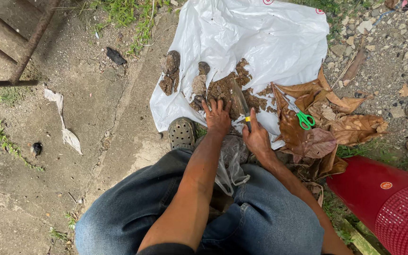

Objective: The person sits on the ground and uses a knife to break up a pile of soil on a white plastic sheet. They then pick up a dry leaf and use green scissors to cut it into small pieces, dropping the pieces onto the soil.

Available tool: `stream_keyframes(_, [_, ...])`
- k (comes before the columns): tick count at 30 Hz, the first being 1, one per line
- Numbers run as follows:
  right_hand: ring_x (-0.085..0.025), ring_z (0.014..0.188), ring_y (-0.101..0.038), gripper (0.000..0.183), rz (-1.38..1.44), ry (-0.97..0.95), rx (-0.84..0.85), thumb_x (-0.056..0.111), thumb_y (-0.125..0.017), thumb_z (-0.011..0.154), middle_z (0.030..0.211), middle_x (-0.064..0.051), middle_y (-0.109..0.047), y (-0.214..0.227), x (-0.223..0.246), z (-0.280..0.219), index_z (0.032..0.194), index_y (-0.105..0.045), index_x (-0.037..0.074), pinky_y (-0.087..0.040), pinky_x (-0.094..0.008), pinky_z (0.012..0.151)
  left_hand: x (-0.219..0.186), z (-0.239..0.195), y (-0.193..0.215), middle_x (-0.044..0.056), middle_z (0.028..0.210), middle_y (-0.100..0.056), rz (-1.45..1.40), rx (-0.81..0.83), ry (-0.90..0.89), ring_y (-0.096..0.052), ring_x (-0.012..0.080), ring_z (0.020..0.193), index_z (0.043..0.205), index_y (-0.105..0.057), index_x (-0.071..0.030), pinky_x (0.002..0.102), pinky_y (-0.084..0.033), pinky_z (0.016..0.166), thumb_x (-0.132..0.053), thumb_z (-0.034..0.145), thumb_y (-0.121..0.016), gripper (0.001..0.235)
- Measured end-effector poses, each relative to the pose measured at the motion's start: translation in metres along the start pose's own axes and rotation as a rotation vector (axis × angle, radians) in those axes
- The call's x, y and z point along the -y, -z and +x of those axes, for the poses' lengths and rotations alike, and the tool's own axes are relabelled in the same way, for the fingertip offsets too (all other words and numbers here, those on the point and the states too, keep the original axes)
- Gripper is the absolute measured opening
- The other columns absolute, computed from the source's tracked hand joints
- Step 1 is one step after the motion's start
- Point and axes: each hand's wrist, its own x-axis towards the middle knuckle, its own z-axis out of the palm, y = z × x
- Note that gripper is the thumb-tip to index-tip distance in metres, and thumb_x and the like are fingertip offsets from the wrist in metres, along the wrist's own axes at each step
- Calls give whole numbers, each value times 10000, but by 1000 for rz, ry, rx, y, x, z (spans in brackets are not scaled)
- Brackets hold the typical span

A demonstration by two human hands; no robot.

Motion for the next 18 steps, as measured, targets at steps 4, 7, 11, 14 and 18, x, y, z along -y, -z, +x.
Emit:
stream_keyframes(4, [-517, 764, -678, 833, -124, -170, 205, 197, -635, 916, 924, -335, -691, 0, 3, 15, 1621, -229, 17, -543, -591, 719, -2, 3, -1, 123, 1615, -299, 37, 4, -11, -157, 429, 1522, 1653, -220, -284, 766, 37, 1140, -215, 1004, -428, 685])
stream_keyframes(7, [-488, 730, -694, 814, -94, -109, 189, 199, -628, 913, 845, -321, -692, 12, 2, 4, 1613, -253, 19, -559, -572, 710, 5, 14, 6, 92, 1721, -213, 27, -88, -22, -116, 394, 1488, 1626, -199, -288, 765, 74, 1118, -231, 944, -432, 723])
stream_keyframes(11, [-474, 697, -686, 777, -8, -164, 92, 204, -617, 918, 755, -299, -669, 33, 6, -3, 1616, -305, 67, -542, -564, 666, 8, -9, 9, 138, 1557, -357, -234, -84, 2, -244, 354, 1519, 1625, -275, -301, 686, -38, 1219, -289, 963, -564, 722])
stream_keyframes(14, [-462, 654, -690, 769, 27, -300, 92, 215, -600, 909, 716, -297, -656, 49, 8, -16, 1613, -314, 97, -540, -546, 646, 22, -14, 28, 177, 1515, -370, -424, -231, 34, -321, 360, 1452, 1621, -231, -243, 649, -166, 1196, -440, 886, -711, 899])
stream_keyframes(18, [-482, 646, -676, 767, 40, -367, 105, 226, -580, 921, 707, -308, -661, 34, 2, -34, 1616, -289, 81, -536, -554, 626, 26, -17, 41, 199, 1500, -338, -450, -153, 61, -351, 378, 1395, 1610, -140, -193, 574, -284, 1136, -475, 701, -895, 1215])
